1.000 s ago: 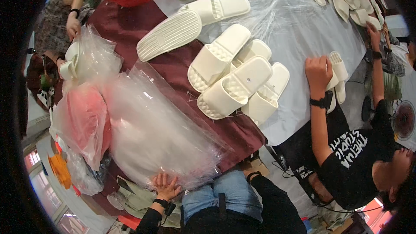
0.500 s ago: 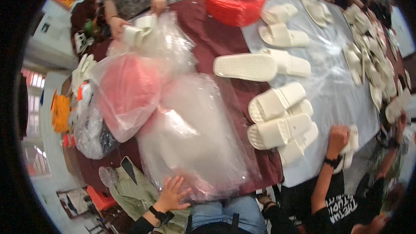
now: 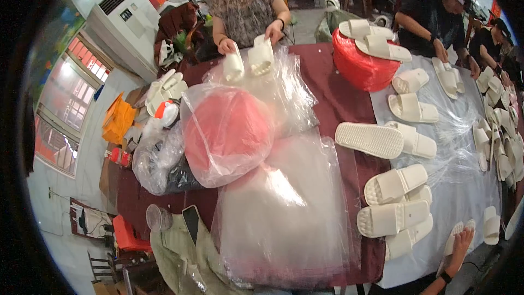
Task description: Packing finished white slippers into clear plastic bags at a manufacturing table.
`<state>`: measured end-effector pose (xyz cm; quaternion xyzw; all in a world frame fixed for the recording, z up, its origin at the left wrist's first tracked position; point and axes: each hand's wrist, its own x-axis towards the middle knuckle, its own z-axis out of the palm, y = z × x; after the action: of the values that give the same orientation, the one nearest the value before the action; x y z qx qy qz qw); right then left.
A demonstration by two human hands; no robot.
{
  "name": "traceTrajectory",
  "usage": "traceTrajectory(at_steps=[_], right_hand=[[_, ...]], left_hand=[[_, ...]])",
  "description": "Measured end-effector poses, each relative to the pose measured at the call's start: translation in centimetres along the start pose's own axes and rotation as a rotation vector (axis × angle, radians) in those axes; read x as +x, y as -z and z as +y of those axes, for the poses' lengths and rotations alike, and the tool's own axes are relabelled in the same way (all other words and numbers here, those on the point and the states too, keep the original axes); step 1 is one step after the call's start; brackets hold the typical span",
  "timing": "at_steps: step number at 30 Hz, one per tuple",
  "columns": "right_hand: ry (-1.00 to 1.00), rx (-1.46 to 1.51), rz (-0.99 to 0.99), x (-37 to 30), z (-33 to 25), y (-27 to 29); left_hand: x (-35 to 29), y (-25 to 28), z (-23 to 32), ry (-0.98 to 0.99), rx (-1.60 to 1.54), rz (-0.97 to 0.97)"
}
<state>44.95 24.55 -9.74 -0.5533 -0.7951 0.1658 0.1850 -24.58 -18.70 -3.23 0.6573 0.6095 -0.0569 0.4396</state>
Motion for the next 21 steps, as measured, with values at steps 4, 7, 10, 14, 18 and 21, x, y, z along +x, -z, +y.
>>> traceTrajectory(at_steps=[4, 7, 10, 14, 18, 21], right_hand=[[-0.054, 0.429, 0.248, -1.3, 2.2, -2.6], [-0.004, 0.304, 0.22, -1.4, 0.9, -3.2], [0.023, 0.192, 0.23, -0.9, -3.2, -1.7], [0.177, 0.823, 0.246, 2.4, -20.4, -1.1], [0.223, 0.316, 0.106, 4.2, -30.5, -1.0], [0.268, 0.119, -0.19, -5.3, -24.7, -16.7]], left_hand=[[0.3, -0.5, -2.0, 0.05, -0.019, 0.093], [0.8, -1.5, -3.6, 0.045, -0.042, 0.161], [1.9, -2.8, -4.7, 0.01, -0.077, 0.223], [1.4, -3.6, -4.9, -0.017, -0.094, 0.309], [-0.2, -3.9, -5.5, -0.042, -0.136, 0.355], [-0.4, -4.2, -4.9, -0.077, -0.175, 0.367]])
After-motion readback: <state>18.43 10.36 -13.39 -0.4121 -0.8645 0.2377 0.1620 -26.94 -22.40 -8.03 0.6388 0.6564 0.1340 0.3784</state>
